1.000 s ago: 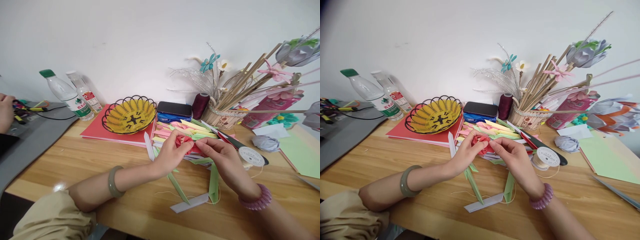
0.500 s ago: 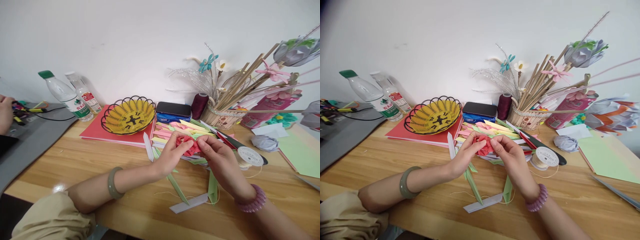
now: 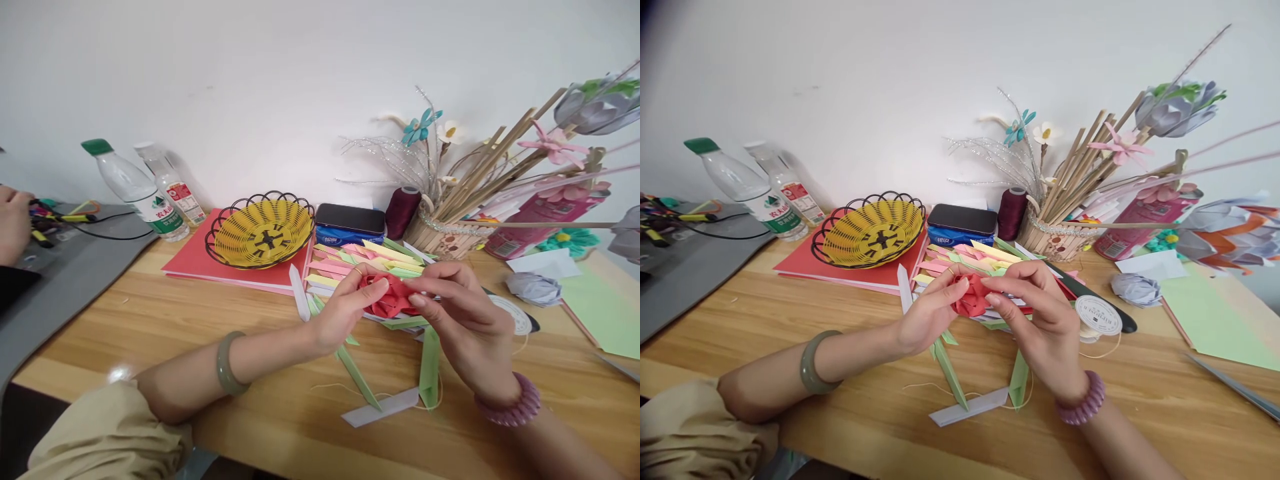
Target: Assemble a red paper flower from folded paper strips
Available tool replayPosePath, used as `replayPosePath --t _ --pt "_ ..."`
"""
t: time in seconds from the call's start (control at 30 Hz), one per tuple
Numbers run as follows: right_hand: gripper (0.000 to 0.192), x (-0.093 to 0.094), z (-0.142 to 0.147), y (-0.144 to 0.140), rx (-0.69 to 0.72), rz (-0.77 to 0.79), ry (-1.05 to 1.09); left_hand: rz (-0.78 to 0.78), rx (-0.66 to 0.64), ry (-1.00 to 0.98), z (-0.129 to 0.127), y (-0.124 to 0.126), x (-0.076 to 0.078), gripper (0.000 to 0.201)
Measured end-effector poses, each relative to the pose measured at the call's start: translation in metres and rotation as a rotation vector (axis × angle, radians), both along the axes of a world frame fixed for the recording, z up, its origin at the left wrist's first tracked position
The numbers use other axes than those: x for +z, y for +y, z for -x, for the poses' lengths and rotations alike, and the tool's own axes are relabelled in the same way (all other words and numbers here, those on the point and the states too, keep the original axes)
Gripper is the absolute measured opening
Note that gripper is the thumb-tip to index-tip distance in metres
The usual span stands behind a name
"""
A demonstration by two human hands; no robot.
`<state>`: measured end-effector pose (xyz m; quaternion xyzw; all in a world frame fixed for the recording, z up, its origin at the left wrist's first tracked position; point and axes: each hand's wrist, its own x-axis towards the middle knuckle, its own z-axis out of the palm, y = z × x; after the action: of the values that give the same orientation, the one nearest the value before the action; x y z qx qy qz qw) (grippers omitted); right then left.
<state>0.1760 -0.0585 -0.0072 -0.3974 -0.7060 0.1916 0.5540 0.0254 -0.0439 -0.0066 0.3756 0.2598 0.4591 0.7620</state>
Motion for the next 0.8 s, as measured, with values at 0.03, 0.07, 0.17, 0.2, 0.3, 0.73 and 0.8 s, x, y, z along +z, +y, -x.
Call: replayPosePath --t 0.03,0.07,0.17,0.2,0.3,0.73,0.8 --pt "0.024 0.0005 -0.0007 -0.0005 -0.011 -0.023 -0.032 0.002 -0.01 -0.003 0.0002 0.0002 -0.0001 0.023" --pt "0.025 0.0008 -0.0011 -0.0008 -0.015 -0.035 -0.057 0.006 -0.021 -0.013 0.0004 0.0004 -0.0004 0.024" --pt "0.03 0.0011 -0.0009 -0.0004 -0.002 -0.045 -0.091 0.03 -0.055 -0.068 0.0007 0.0009 -0.0015 0.028" --pt "0.031 0.001 -0.0006 -0.0001 0.012 -0.046 -0.086 0.037 -0.064 -0.085 0.0008 0.0009 -0.0017 0.029" --pt "0.035 0.0002 -0.0004 0.0005 0.074 -0.043 -0.053 0.053 -0.086 -0.123 0.0008 0.0002 -0.0018 0.029" --pt "0.014 0.0018 0.0009 0.0003 -0.134 0.009 0.076 0.022 -0.024 -0.195 0.001 0.0046 0.0043 0.026" --pt "0.008 0.003 0.0033 -0.003 -0.168 -0.006 0.051 0.011 0.014 -0.206 0.0001 0.0044 0.0043 0.026"
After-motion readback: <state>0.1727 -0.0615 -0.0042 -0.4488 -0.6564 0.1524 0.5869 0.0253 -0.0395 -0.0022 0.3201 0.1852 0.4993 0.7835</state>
